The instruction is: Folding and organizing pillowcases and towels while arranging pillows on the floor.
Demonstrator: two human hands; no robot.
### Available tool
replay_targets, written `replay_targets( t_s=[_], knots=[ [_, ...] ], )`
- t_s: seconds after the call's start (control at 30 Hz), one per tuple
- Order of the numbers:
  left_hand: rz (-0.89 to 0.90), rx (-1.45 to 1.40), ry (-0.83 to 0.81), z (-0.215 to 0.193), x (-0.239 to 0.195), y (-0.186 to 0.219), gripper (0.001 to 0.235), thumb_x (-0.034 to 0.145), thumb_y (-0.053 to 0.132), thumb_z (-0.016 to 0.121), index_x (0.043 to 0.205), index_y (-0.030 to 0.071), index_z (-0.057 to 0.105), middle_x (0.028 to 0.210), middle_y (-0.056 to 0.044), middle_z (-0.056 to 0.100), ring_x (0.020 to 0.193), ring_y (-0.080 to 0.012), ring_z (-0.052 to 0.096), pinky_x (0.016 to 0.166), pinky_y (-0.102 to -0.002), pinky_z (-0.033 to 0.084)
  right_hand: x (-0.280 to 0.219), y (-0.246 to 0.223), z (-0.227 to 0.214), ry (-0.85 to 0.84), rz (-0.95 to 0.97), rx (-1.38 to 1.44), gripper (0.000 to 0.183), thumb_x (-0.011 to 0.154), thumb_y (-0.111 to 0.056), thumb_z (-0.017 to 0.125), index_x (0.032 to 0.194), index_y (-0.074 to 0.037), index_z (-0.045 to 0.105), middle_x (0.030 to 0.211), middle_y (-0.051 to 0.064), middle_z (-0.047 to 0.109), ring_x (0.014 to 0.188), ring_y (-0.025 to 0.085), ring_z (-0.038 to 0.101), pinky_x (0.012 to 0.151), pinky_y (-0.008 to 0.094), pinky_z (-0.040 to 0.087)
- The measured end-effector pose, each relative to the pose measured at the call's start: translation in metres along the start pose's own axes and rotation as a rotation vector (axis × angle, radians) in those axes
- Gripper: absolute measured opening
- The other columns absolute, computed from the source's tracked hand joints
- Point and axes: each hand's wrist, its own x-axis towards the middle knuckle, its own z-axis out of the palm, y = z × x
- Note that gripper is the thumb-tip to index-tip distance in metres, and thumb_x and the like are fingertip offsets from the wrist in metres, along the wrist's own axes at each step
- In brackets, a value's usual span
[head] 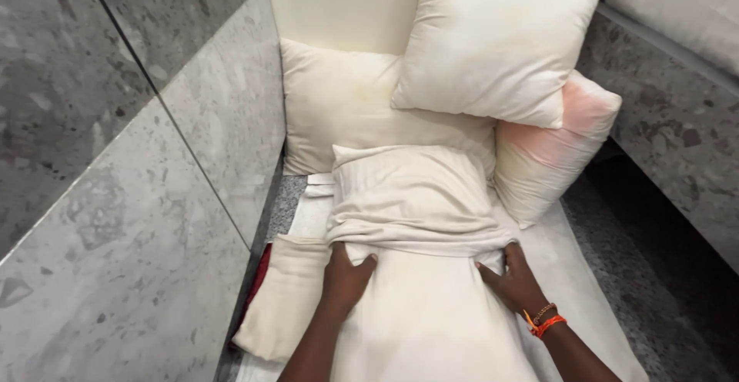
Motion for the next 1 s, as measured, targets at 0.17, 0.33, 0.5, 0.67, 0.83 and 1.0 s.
replay_targets(
  t_s=[0.17,0.33,0.5,0.67,0.83,1.0],
  knots=[
    [-0.028,-0.019,-0.037,-0.002,0.0,0.001,0.086,0.08,0.038,0.078,0.149,0.007,0.037,0.14,-0.022,0.06,0.127,-0.0363,0.061,0.105,-0.041,0.049,0.013,-0.014,-0.003,0.252,-0.386,0.119,0.077,0.074,-0.022,0.085,0.14,-0.001,0.049,0.132,0.016,0.052,0.122,0.026,0.052,0.105,0.039,0.042],
    [0.026,0.014,-0.064,0.008,0.012,-0.008,0.091,0.08,0.042,0.079,0.15,0.004,0.035,0.138,-0.024,0.06,0.127,-0.0363,0.061,0.104,-0.04,0.05,0.029,0.015,0.016,0.096,-0.405,0.433,0.08,0.078,-0.019,0.082,0.145,-0.001,0.041,0.14,0.013,0.054,0.128,0.022,0.052,0.106,0.036,0.04],
    [0.054,0.005,-0.09,-0.004,0.011,0.005,0.091,0.076,0.042,0.081,0.147,0.002,0.039,0.136,-0.024,0.062,0.127,-0.0361,0.062,0.103,-0.04,0.05,0.023,-0.004,-0.004,0.236,-0.027,0.04,0.063,0.073,-0.016,0.093,0.125,0.0,0.06,0.114,0.012,0.067,0.102,0.021,0.064,0.092,0.035,0.053],
    [0.052,-0.028,-0.091,0.0,0.01,0.0,0.09,0.079,0.047,0.078,0.147,0.002,0.039,0.136,-0.024,0.062,0.126,-0.0366,0.062,0.103,-0.041,0.049,0.044,0.034,0.024,0.195,-0.126,0.593,0.05,0.082,-0.023,0.085,0.118,0.005,0.067,0.101,0.014,0.066,0.09,0.022,0.059,0.085,0.038,0.051],
    [0.074,0.054,-0.047,0.001,0.007,0.01,0.092,0.076,0.051,0.08,0.141,-0.001,0.041,0.131,-0.026,0.064,0.121,-0.0378,0.064,0.099,-0.042,0.052,0.035,-0.001,0.013,0.257,-0.204,0.23,0.067,0.074,-0.028,0.087,0.127,0.001,0.058,0.116,0.012,0.065,0.106,0.023,0.062,0.095,0.038,0.05],
    [-0.016,0.213,-0.027,0.003,0.009,0.012,0.092,0.072,0.056,0.084,0.132,-0.002,0.046,0.126,-0.026,0.066,0.118,-0.0383,0.066,0.096,-0.045,0.054,0.043,0.005,0.022,0.3,-0.371,-0.071,0.086,0.07,-0.026,0.088,0.141,0.002,0.048,0.131,0.022,0.054,0.12,0.033,0.053,0.102,0.04,0.046]
  ],
)
